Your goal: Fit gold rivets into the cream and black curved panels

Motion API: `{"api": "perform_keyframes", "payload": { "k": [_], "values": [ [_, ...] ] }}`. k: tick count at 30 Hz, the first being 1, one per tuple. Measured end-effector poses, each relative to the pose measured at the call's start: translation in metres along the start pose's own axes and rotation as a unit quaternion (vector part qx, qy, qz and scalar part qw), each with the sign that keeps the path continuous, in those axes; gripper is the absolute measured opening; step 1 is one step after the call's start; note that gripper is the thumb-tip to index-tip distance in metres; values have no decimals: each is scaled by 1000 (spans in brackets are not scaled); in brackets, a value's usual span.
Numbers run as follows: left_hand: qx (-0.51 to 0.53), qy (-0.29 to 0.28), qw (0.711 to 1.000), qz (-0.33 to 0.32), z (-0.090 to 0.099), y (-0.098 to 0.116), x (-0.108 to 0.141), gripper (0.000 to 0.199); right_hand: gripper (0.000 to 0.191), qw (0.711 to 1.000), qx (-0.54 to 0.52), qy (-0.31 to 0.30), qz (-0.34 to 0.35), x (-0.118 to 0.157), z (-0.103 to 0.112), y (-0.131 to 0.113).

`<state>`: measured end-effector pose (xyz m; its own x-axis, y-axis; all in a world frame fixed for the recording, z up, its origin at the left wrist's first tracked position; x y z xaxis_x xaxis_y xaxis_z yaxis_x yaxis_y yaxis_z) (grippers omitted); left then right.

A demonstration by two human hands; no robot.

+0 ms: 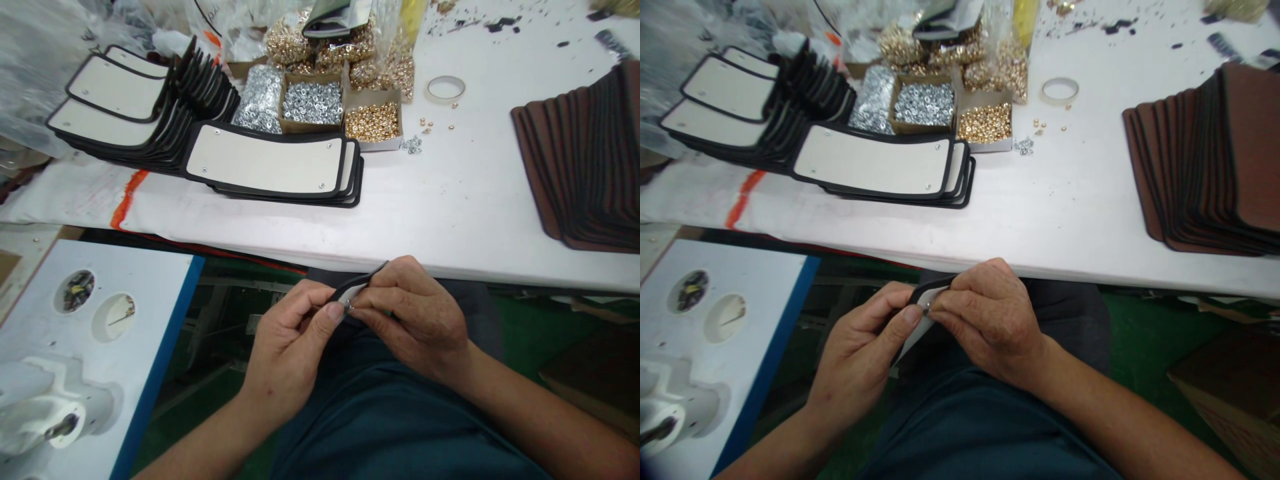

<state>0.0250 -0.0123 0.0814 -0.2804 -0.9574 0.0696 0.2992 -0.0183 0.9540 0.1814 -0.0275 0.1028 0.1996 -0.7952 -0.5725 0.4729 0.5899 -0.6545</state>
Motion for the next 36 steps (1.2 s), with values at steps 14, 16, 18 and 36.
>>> {"api": "perform_keyframes", "payload": {
  "k": [14, 16, 18, 36],
  "values": [
    [-135, -2, 971, -195, -5, 34, 8, 22, 27, 1000, 2, -3, 5, 3, 3, 3],
    [-163, 3, 963, -214, -5, 38, 9, 22, 16, 1000, -8, -14, 12, 3, 1, 1],
    [-189, 13, 958, -217, -3, 41, 10, 20, 11, 1000, -2, -8, 16, 3, 1, -1],
    [-212, -32, 917, -337, -11, 50, 29, 23, 13, 996, -1, 3, 88, 20, 4, -12]
  ]
}}
Point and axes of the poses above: each hand's wrist, its own x-axis away from the middle knuckle, its own z-axis out of the back of the hand, y = z × x, the point moved 9 cm from there along -x, towards the middle knuckle, and after that the axes turned 3 degrees about x, right-handed, at the moved point
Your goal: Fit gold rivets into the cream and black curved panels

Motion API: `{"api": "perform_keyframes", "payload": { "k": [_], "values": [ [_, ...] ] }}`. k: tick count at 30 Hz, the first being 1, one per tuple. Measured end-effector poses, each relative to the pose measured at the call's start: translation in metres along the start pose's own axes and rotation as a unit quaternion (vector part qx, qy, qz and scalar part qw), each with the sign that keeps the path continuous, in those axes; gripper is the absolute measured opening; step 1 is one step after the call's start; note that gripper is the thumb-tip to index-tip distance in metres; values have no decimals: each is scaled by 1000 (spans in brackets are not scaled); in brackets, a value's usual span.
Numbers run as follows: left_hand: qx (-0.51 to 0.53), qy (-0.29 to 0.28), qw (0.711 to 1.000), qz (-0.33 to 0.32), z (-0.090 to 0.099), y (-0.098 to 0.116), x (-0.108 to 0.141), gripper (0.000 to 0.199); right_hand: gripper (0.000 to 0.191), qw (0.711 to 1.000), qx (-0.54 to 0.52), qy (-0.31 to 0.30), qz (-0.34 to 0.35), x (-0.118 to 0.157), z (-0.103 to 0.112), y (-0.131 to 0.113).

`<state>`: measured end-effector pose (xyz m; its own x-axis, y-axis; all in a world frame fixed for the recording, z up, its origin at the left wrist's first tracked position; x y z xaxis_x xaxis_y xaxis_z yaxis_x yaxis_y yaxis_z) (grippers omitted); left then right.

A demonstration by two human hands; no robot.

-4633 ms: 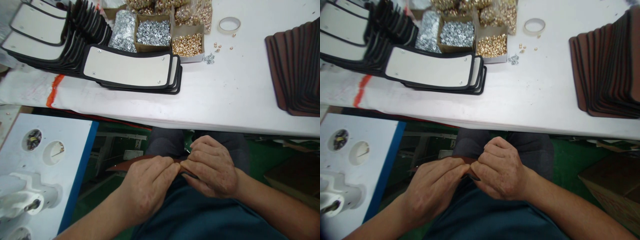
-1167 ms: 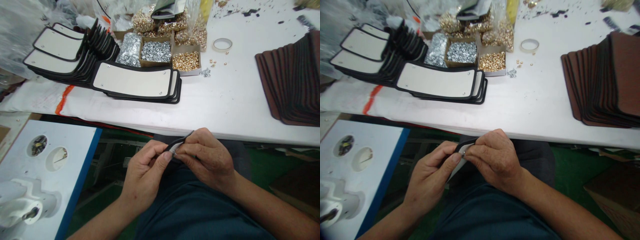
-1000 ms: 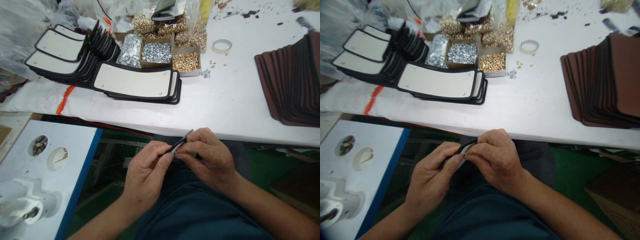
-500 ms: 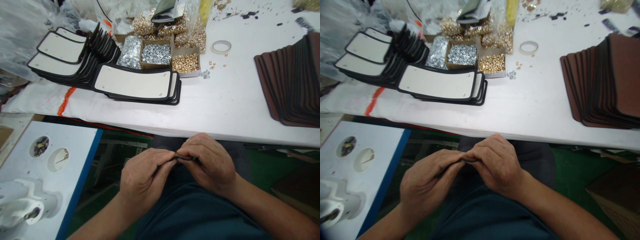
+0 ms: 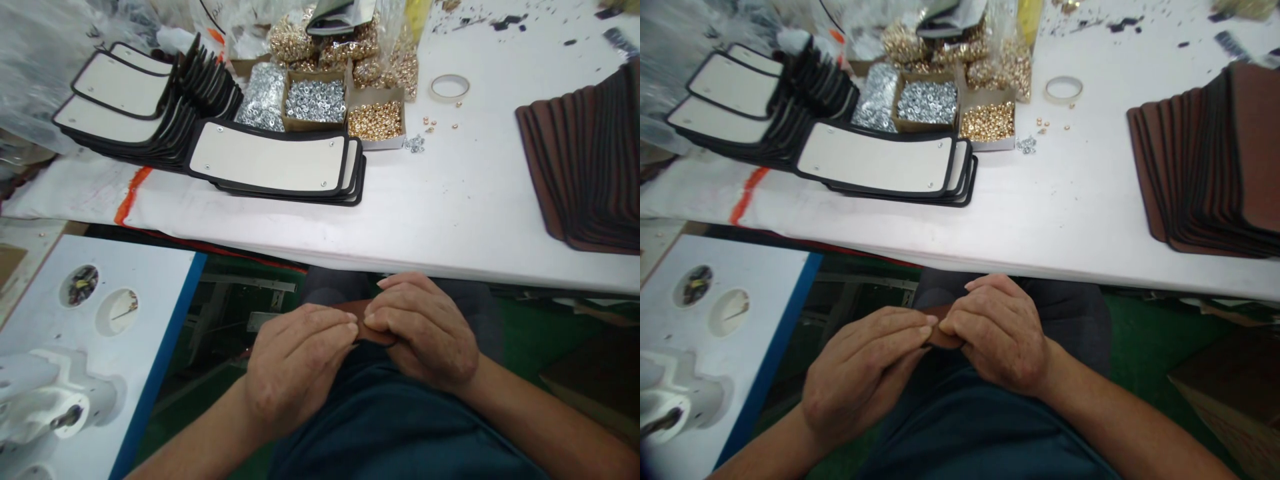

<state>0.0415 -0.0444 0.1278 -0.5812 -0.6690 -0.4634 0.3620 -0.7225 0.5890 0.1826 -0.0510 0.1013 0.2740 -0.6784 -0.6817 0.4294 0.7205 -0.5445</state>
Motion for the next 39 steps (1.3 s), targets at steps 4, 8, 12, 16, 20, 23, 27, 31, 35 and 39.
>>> {"api": "perform_keyframes", "payload": {
  "k": [4, 8, 12, 16, 20, 23, 27, 31, 35, 39],
  "values": [
    [63, -12, 997, 36, -2, -9, -4, 28, 17, 999, 13, -1, 33, 6, 2, 0],
    [92, -36, 994, 46, -5, -12, -5, 33, 14, 998, 28, -1, 54, 9, 3, -1],
    [105, -75, 990, 58, -11, -13, -3, 31, 13, 997, 53, -11, 59, 9, 2, -3],
    [91, -108, 988, 61, -16, -14, -1, 32, 9, 997, 63, -26, 26, 10, -2, -1],
    [56, -109, 991, 51, -16, -15, 1, 31, 5, 998, 50, -49, 1, 13, -9, 3],
    [50, -118, 990, 51, -17, -16, 2, 29, 7, 998, 30, -60, -13, 14, -11, 8],
    [59, -125, 990, 40, -17, -14, 2, 28, 15, 992, 37, -119, 24, 9, -16, 4],
    [50, -187, 979, 60, -22, -17, -2, 18, 8, 981, 42, -180, 55, 2, -21, 2],
    [15, -257, 963, 85, -28, -21, -3, 14, 10, 985, 15, -166, 49, 1, -21, 3],
    [-24, -279, 960, 20, -33, -15, 1, 24, 10, 986, -14, -157, 49, 3, -24, -2]
  ]
}}
Point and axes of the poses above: each hand's wrist, its own x-axis away from the middle knuckle, its own z-axis out of the back of the hand, y = z × x, the point moved 9 cm from there along -x, towards the middle knuckle, and after that the axes turned 3 degrees about x, right-handed, at the moved point
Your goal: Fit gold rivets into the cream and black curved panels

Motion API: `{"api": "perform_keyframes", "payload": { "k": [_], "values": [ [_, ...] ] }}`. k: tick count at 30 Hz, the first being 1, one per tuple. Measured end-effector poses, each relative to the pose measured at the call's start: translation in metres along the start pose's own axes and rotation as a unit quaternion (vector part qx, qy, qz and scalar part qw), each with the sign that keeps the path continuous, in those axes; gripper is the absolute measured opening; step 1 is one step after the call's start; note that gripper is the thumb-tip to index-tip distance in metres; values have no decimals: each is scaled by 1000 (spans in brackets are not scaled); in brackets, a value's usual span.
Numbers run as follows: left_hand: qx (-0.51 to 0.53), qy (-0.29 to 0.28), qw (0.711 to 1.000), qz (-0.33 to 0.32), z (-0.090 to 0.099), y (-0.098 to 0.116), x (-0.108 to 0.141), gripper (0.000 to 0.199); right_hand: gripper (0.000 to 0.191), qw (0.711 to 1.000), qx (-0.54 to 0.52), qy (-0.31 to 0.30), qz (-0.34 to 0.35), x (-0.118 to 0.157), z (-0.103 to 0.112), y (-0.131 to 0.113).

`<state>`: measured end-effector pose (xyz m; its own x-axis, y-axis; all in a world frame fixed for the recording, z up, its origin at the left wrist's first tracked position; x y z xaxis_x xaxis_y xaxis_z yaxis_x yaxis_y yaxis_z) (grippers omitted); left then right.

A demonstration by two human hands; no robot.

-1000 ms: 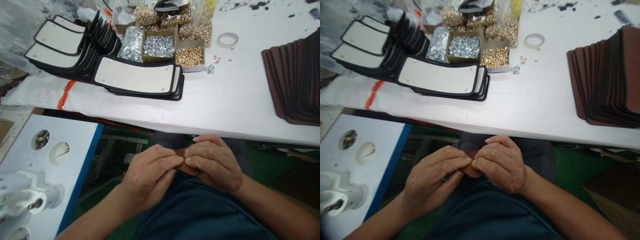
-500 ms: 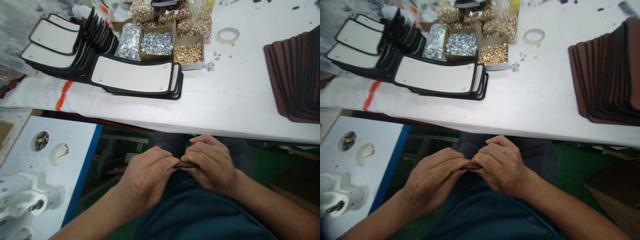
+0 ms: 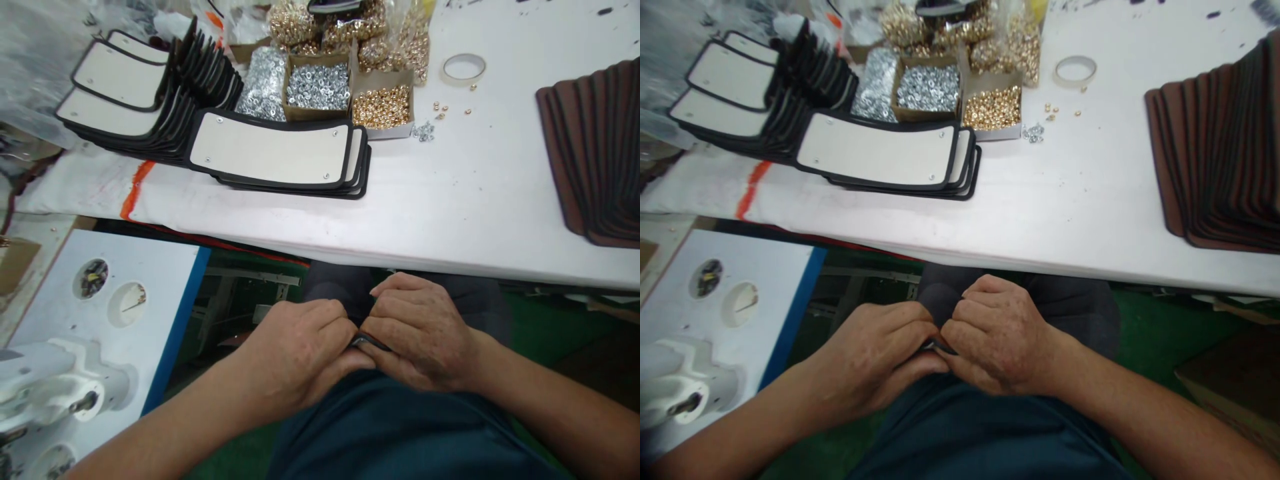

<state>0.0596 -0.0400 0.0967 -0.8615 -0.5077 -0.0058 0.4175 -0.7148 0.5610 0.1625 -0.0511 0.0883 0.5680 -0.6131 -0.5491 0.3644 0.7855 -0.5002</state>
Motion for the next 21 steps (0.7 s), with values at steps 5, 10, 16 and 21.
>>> {"api": "perform_keyframes", "payload": {
  "k": [5, 10, 16, 21],
  "values": [
    [-8, -2, 997, -79, -5, 12, 5, 25, 17, 999, -42, -1, 10, -2, 4, -10],
    [-23, 18, 992, -120, 0, 25, 5, 25, 21, 999, -44, -9, 29, 1, 6, -17],
    [-109, 83, 981, -141, 12, 29, 5, 27, 19, 998, 8, 15, 56, 3, 12, -15],
    [-157, 153, 967, -132, 32, 28, 10, 11, 18, 991, 105, 48, 70, 1, 27, -13]
  ]
}}
Point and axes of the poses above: each hand's wrist, its own x-axis away from the middle knuckle, its own z-axis out of the back of the hand, y = z × x, the point moved 9 cm from there along -x, towards the middle knuckle, and after that the axes turned 3 degrees about x, right-handed, at the moved point
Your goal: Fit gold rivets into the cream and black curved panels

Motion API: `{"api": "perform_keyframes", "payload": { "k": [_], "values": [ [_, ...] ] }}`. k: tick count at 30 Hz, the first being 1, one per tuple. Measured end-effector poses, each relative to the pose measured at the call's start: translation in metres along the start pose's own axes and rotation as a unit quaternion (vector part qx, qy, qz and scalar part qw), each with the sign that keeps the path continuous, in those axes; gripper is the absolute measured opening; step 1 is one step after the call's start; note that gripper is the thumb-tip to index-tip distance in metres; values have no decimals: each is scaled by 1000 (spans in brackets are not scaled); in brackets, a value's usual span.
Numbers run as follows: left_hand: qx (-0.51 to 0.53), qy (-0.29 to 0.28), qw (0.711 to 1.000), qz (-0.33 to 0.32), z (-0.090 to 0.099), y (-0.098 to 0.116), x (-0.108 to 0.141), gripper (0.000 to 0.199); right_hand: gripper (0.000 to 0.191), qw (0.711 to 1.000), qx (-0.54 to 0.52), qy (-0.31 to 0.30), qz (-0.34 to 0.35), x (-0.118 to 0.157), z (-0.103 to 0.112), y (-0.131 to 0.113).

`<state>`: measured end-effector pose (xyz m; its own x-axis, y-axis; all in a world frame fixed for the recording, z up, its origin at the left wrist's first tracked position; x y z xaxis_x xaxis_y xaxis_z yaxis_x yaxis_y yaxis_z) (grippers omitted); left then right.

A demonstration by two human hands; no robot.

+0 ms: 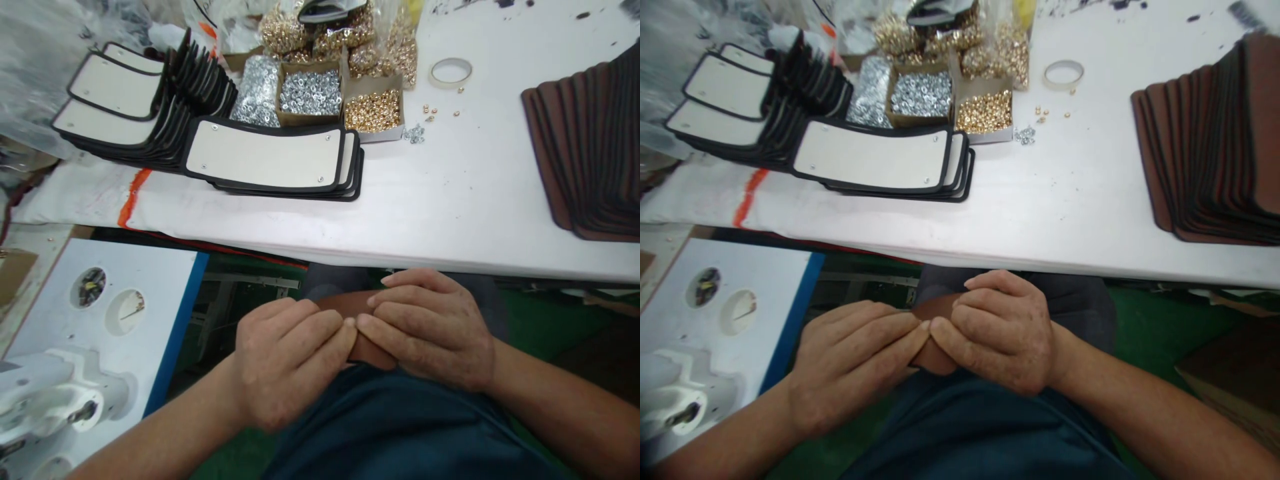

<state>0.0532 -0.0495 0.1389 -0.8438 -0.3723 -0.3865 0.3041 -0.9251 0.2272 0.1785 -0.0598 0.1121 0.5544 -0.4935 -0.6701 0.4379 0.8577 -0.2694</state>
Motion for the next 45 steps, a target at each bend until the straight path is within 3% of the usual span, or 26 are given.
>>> {"api": "perform_keyframes", "payload": {
  "k": [5, 11, 17, 21, 23, 28, 30, 33, 36, 38, 41, 45],
  "values": [
    [-15, 22, 1000, 12, 12, 1, -2, 19, 15, 999, 18, 27, -17, -3, 16, 3],
    [-65, 58, 996, -11, 25, 13, -15, 8, 16, 995, 49, 75, -32, 0, 33, -3],
    [-107, 112, 987, -37, 30, 26, -24, 12, 14, 989, 64, 128, -47, 6, 46, -6],
    [-88, 101, 990, -34, 27, 29, -31, 12, 12, 985, 32, 164, -53, 5, 54, -5],
    [-52, 122, 991, -12, 29, 27, -33, 12, 16, 982, 8, 181, -54, 4, 57, -5],
    [109, 172, 969, 139, 24, 4, -34, 24, 29, 949, 18, 288, -128, 8, 73, 6],
    [164, 183, 952, 184, 20, -2, -34, 20, 27, 934, 76, 319, -144, 9, 79, 5],
    [216, 193, 925, 247, 19, -12, -35, 16, 19, 938, 139, 280, -147, 2, 73, 5],
    [280, 183, 891, 306, 13, -24, -32, 14, 18, 957, 110, 232, -134, -8, 62, 7],
    [349, 169, 857, 340, 4, -33, -27, 11, 18, 962, 52, 234, -129, -12, 59, 10],
    [467, 154, 781, 385, -17, -45, -17, 14, 12, 957, -55, 237, -159, -13, 53, 21],
    [592, 179, 637, 459, -42, -56, -1, 23, 4, 925, -150, 248, -247, -4, 43, 43]
  ]
}}
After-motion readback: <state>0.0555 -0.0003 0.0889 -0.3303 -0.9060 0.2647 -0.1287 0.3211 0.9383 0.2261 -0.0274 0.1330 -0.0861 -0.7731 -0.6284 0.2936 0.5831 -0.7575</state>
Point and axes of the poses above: each hand's wrist, its own x-axis away from the middle knuckle, its own z-axis out of the back of the hand, y = z × x, the point moved 9 cm from there along -x, towards the middle knuckle, and after that the axes turned 3 degrees about x, right-handed, at the moved point
